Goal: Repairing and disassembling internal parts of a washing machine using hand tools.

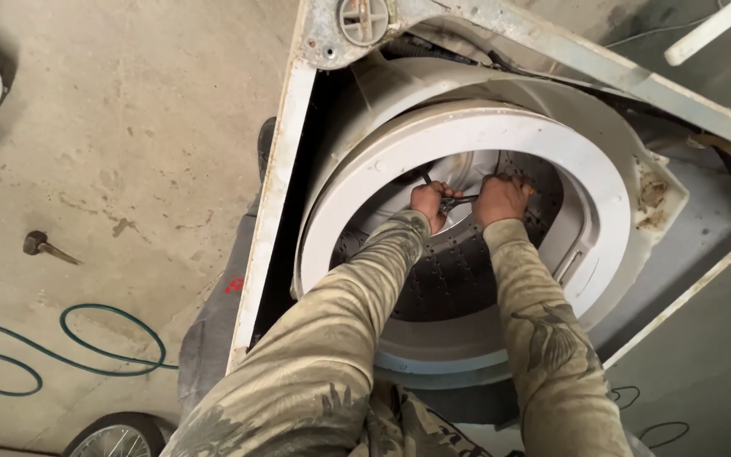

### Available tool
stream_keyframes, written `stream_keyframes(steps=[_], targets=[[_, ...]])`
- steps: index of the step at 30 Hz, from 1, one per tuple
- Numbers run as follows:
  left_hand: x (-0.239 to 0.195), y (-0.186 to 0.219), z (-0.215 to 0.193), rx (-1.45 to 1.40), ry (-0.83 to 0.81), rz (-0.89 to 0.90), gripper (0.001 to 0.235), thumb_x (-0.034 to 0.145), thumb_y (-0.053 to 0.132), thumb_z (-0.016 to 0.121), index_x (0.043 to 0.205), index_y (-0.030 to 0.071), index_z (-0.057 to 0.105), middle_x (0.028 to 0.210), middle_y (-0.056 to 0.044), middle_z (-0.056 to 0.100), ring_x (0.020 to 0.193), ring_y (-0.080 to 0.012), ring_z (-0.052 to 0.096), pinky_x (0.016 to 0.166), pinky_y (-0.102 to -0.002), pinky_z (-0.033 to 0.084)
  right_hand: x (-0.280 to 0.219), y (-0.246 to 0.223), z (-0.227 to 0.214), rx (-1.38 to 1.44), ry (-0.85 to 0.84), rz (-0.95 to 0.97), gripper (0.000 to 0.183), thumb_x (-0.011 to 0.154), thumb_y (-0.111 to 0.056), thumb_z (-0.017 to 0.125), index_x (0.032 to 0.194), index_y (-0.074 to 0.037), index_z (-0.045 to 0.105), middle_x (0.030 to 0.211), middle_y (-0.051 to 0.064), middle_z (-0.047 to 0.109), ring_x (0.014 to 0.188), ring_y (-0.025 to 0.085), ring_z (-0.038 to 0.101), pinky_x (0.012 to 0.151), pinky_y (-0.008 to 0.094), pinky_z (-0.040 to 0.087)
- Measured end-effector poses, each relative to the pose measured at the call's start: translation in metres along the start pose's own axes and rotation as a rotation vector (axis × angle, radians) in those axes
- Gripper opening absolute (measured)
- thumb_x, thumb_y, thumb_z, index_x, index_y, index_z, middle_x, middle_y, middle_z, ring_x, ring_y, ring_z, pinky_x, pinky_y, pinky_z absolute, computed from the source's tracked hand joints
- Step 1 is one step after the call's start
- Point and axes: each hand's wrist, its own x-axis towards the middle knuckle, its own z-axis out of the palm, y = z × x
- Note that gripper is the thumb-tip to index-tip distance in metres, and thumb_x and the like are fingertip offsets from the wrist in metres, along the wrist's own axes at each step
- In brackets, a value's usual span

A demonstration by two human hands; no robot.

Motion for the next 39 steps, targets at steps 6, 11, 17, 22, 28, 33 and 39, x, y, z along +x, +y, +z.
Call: stream_keyframes(steps=[6, 11, 17, 22, 28, 33, 39], targets=[[-0.025, 0.008, 0.007, 0.149, 0.060, 0.007, 0.014, 0.094, 0.007, 0.049, 0.083, 0.002, 0.056, 0.076, -0.010, 0.061, 0.084, -0.0277, 0.073, 0.059, -0.044, 0.036, 0.001, -0.002, 0.002, 0.011, 0.100, -0.096, 0.013, 0.080, -0.011, 0.074, 0.090, -0.007, 0.081, 0.103, 0.021, 0.073, 0.115, 0.041, 0.060, 0.114, 0.058, 0.032], [-0.015, -0.001, -0.001, 0.042, 0.070, 0.024, 0.013, 0.092, 0.002, 0.049, 0.082, 0.001, 0.056, 0.075, -0.012, 0.061, 0.082, -0.0322, 0.072, 0.058, -0.043, 0.043, -0.005, -0.006, -0.003, 0.033, 0.105, -0.099, 0.015, 0.078, -0.012, 0.073, 0.090, -0.006, 0.080, 0.105, 0.019, 0.072, 0.115, 0.040, 0.059, 0.110, 0.058, 0.033], [0.008, -0.012, -0.014, -0.108, -0.002, 0.051, 0.013, 0.092, -0.006, 0.048, 0.081, -0.005, 0.054, 0.076, -0.015, 0.057, 0.074, -0.0344, 0.067, 0.074, -0.048, 0.059, -0.004, -0.003, 0.007, 0.032, 0.140, -0.119, 0.015, 0.078, -0.009, 0.072, 0.091, -0.007, 0.080, 0.106, 0.018, 0.072, 0.113, 0.038, 0.059, 0.112, 0.058, 0.032], [-0.005, -0.001, -0.011, -0.040, 0.016, -0.011, 0.011, 0.092, 0.000, 0.048, 0.083, -0.001, 0.054, 0.081, -0.012, 0.059, 0.085, -0.0317, 0.069, 0.074, -0.048, 0.054, -0.005, -0.008, -0.003, 0.050, 0.198, -0.139, 0.015, 0.077, -0.008, 0.071, 0.090, -0.006, 0.079, 0.105, 0.018, 0.070, 0.116, 0.040, 0.057, 0.112, 0.059, 0.032], [0.006, -0.014, -0.019, -0.288, -0.002, -0.025, 0.015, 0.089, 0.003, 0.047, 0.093, -0.001, 0.060, 0.106, -0.018, 0.071, 0.095, -0.0296, 0.068, 0.084, -0.045, 0.054, 0.003, -0.020, -0.033, -0.067, 0.617, -0.401, 0.025, 0.075, -0.011, 0.072, 0.099, -0.007, 0.076, 0.117, 0.017, 0.069, 0.125, 0.038, 0.055, 0.116, 0.055, 0.037], [-0.006, 0.003, -0.002, -0.357, 0.059, -0.004, 0.014, 0.084, 0.001, 0.045, 0.093, -0.002, 0.055, 0.109, -0.018, 0.073, 0.089, -0.0292, 0.068, 0.088, -0.047, 0.058, 0.014, -0.021, -0.041, -0.021, 0.476, -0.496, 0.030, 0.074, -0.014, 0.073, 0.103, -0.005, 0.078, 0.109, 0.016, 0.072, 0.112, 0.037, 0.064, 0.103, 0.051, 0.047], [0.041, -0.012, -0.021, -0.429, 0.025, 0.047, 0.007, 0.083, -0.002, 0.045, 0.087, -0.003, 0.051, 0.088, -0.018, 0.058, 0.074, -0.0325, 0.061, 0.084, -0.055, 0.061, 0.026, -0.022, -0.029, -0.139, 0.224, -0.360, 0.031, 0.058, -0.029, 0.079, 0.082, -0.010, 0.081, 0.089, 0.017, 0.076, 0.087, 0.039, 0.071, 0.083, 0.053, 0.054]])
